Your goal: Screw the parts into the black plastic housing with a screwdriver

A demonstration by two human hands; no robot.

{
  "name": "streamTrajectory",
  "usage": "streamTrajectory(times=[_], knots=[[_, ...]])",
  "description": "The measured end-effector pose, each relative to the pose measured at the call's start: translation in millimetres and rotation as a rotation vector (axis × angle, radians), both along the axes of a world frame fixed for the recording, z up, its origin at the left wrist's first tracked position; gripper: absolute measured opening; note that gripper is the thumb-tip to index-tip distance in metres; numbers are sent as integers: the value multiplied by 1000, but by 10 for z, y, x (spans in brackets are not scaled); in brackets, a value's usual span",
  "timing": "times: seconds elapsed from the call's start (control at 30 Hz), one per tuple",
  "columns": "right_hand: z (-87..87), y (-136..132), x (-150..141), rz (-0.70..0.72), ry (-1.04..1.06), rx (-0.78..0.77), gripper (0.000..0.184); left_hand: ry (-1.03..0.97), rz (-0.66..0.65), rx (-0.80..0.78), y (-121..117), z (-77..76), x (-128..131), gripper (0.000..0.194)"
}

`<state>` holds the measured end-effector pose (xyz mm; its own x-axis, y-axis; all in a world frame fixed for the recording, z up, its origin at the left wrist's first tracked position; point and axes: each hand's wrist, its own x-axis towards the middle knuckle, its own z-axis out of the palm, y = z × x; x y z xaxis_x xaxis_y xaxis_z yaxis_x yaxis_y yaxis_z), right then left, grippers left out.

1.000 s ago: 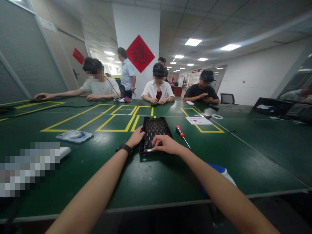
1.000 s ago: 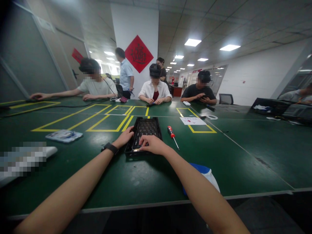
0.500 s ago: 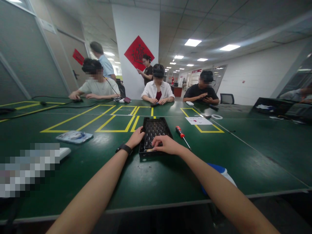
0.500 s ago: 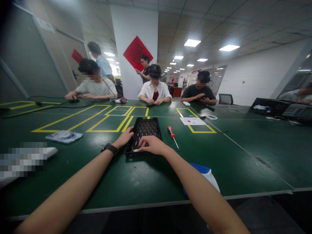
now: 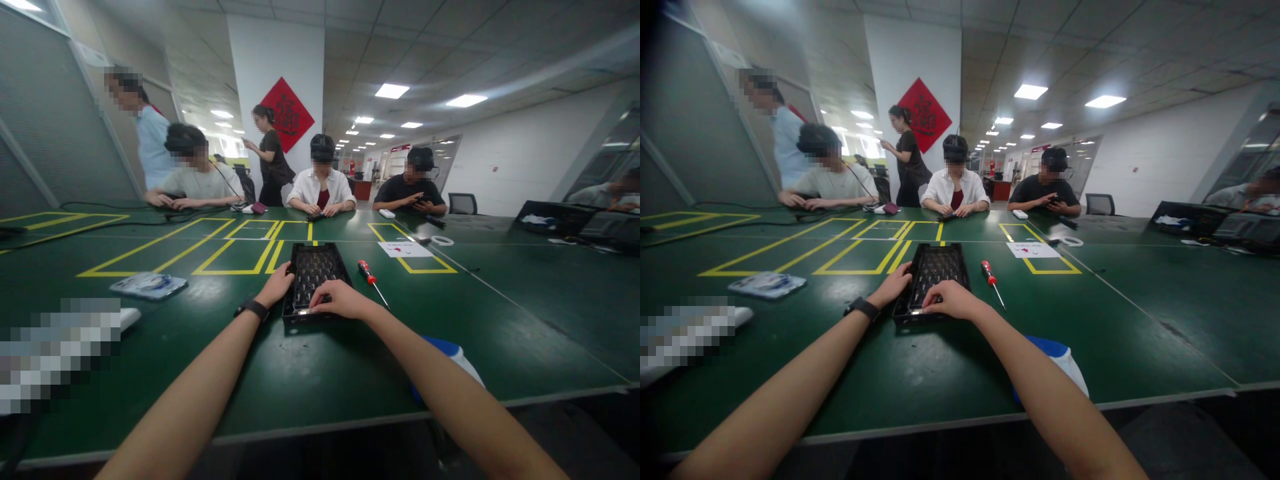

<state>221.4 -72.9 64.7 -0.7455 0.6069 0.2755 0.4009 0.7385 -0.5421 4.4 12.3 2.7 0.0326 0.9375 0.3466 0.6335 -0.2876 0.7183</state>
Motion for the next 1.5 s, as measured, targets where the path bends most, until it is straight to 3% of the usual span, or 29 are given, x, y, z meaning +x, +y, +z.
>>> streamTrajectory(times=[0.2, 0.57, 1.27, 1.5], knots=[[-65, 26, -6, -16, 93, -105, 24, 17, -5, 15, 20, -18, -11, 59], [-85, 11, -26, -52, 37, -36, 18, 18, 12, 9, 3, -1, -2, 57], [-40, -30, -7, -47, 73, -129, 22, 7, -12, -31, -7, -12, 4, 58], [-68, 21, 26, -26, 93, -118, 26, 53, 70, 46, -43, -2, 64, 51]])
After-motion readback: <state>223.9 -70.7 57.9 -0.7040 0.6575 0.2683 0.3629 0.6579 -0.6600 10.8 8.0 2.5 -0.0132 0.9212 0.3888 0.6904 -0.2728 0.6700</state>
